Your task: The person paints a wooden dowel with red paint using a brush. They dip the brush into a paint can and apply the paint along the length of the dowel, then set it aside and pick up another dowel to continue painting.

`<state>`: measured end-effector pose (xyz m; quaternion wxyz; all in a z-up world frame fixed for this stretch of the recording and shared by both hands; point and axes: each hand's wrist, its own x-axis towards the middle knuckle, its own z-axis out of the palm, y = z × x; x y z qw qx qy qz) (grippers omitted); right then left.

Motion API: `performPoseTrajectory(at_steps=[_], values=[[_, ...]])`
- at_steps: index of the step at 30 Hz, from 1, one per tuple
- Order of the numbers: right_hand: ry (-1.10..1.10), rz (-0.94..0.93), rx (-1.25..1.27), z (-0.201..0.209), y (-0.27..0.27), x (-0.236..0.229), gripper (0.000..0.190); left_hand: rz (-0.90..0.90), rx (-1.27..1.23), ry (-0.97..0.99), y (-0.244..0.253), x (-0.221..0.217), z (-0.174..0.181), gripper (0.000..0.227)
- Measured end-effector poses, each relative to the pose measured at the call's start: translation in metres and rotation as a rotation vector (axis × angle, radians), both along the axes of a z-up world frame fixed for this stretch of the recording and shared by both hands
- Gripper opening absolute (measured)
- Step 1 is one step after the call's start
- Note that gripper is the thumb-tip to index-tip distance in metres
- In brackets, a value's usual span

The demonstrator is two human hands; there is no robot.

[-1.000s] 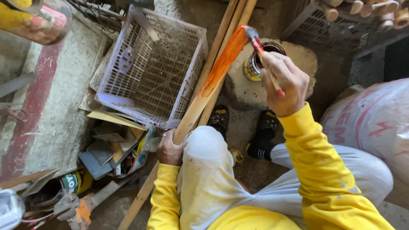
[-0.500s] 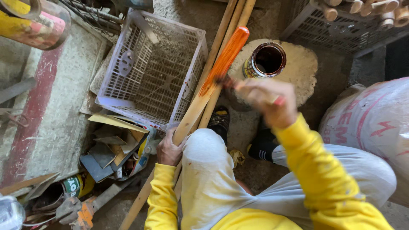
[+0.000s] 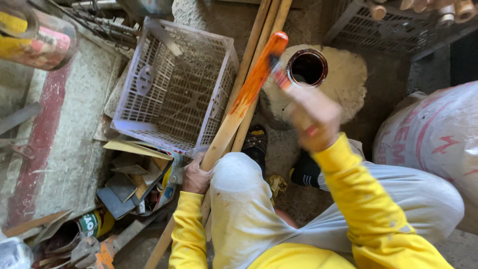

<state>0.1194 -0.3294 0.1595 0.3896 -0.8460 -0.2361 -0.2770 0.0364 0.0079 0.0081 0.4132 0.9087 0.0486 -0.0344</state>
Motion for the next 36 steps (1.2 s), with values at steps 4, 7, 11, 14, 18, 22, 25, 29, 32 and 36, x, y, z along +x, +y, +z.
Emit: performPoseTrajectory(at_steps=[4,7,11,14,18,22,25,29,32,36], values=[[0.207,0.151,0.101,0.011,0.011,-0.024,0.033,-0.001,-0.078,0.099,0.002,0.006,0.005,0.05],[0.503,0.002,0.584,0.015,-0.005,-0.013,0.032,-0.043,-0.096,0.171,0.006,0.006,0.011,0.051],[0.126,-0.11,0.033,0.013,-0.014,0.011,0.034,-0.063,-0.108,0.245,0.002,0.011,0.021,0.05],[0.141,0.062,0.013,0.005,0.01,-0.007,0.037,-0.064,-0.132,0.247,0.001,0.012,0.023,0.05],[0.198,0.286,0.063,0.0,0.027,-0.039,0.032,-0.078,-0.174,0.276,0.004,0.015,0.019,0.051],[0.554,0.286,0.342,0.009,-0.012,0.002,0.019,-0.108,-0.261,0.275,0.007,0.017,0.018,0.051],[0.544,0.283,0.577,0.023,-0.049,0.042,0.022,-0.095,-0.245,0.315,0.008,0.018,0.019,0.051],[0.237,0.042,0.364,0.03,-0.075,0.055,0.018,-0.082,-0.201,0.239,0.006,0.019,0.016,0.053],[0.269,-0.049,0.241,0.016,-0.081,0.05,0.019,-0.034,-0.132,0.202,-0.003,0.02,0.014,0.051],[0.32,-0.161,-0.048,-0.024,-0.081,0.061,0.017,0.02,-0.047,0.151,-0.014,0.022,0.018,0.047]])
